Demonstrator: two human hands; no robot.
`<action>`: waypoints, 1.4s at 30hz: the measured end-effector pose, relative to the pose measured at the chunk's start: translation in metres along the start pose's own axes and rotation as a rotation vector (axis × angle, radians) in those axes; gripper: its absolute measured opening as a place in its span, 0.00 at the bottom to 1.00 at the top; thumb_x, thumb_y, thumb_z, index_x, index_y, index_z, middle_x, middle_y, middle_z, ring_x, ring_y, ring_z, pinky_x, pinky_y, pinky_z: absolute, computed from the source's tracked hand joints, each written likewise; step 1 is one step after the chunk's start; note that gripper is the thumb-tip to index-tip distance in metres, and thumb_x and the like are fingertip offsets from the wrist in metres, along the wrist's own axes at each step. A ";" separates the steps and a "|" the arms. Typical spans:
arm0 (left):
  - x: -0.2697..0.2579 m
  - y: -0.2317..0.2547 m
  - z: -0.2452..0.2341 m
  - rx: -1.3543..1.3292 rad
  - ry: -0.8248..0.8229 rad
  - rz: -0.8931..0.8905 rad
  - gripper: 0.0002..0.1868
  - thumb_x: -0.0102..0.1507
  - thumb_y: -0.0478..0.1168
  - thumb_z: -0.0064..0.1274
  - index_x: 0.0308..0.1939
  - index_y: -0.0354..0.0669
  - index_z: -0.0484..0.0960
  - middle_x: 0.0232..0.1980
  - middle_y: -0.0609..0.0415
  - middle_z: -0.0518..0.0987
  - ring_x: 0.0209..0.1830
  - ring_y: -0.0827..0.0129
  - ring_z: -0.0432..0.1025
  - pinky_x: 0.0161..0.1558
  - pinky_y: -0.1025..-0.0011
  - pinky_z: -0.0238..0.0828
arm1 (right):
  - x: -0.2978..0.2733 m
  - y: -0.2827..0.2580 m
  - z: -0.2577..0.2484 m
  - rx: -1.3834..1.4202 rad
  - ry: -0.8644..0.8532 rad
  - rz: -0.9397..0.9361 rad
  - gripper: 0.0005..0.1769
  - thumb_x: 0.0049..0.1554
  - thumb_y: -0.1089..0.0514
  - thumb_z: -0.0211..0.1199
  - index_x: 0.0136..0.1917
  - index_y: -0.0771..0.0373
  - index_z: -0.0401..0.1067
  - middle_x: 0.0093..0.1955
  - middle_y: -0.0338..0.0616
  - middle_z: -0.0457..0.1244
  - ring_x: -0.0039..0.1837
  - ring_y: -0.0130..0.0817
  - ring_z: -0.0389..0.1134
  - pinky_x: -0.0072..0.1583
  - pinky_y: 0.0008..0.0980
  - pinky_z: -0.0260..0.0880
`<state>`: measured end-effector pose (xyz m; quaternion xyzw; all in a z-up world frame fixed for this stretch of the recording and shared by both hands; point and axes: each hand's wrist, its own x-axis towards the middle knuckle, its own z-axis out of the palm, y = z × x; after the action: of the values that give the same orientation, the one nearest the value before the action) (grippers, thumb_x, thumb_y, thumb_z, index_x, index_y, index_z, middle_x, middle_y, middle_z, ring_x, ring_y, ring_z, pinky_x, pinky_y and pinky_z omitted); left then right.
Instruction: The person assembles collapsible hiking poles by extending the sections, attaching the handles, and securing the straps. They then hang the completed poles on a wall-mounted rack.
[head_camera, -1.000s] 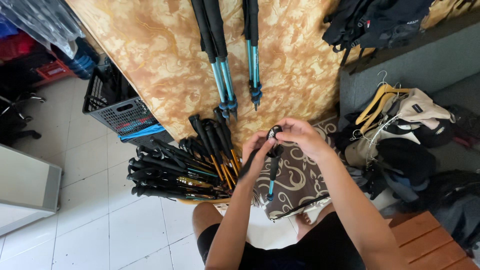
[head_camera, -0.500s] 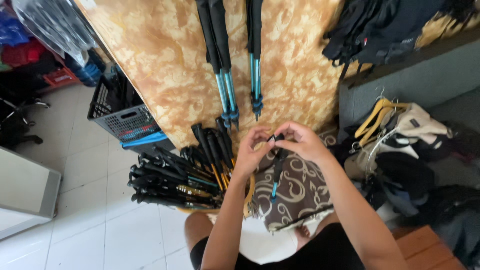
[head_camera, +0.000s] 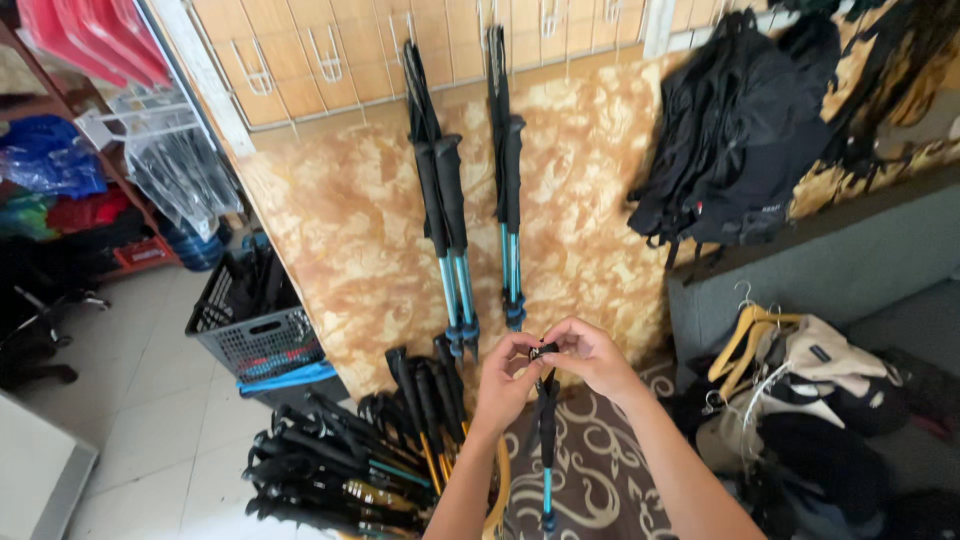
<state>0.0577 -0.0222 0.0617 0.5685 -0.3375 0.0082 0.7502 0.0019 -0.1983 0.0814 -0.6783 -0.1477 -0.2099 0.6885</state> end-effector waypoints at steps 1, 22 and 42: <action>0.006 0.007 0.003 -0.001 -0.003 0.012 0.13 0.63 0.25 0.67 0.49 0.43 0.86 0.42 0.57 0.84 0.45 0.74 0.77 0.50 0.73 0.82 | 0.007 -0.005 -0.001 -0.004 -0.001 -0.011 0.19 0.53 0.69 0.81 0.57 0.66 0.81 0.44 0.37 0.68 0.47 0.24 0.69 0.52 0.24 0.72; 0.088 0.062 -0.007 0.322 -0.148 0.062 0.28 0.57 0.35 0.75 0.59 0.36 0.84 0.49 0.39 0.87 0.54 0.49 0.84 0.59 0.51 0.82 | 0.140 -0.083 -0.007 0.017 0.057 -0.318 0.16 0.54 0.71 0.78 0.54 0.68 0.79 0.43 0.44 0.70 0.48 0.27 0.71 0.52 0.26 0.73; 0.166 -0.007 -0.014 0.232 0.124 0.145 0.15 0.67 0.42 0.72 0.36 0.32 0.89 0.39 0.44 0.87 0.44 0.69 0.79 0.49 0.62 0.81 | 0.210 -0.105 -0.020 -0.037 0.032 -0.370 0.13 0.57 0.71 0.75 0.55 0.69 0.79 0.43 0.45 0.68 0.47 0.30 0.72 0.54 0.28 0.74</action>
<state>0.1960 -0.0746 0.1395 0.6238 -0.3273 0.1363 0.6965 0.1311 -0.2356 0.2747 -0.6486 -0.2552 -0.3461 0.6280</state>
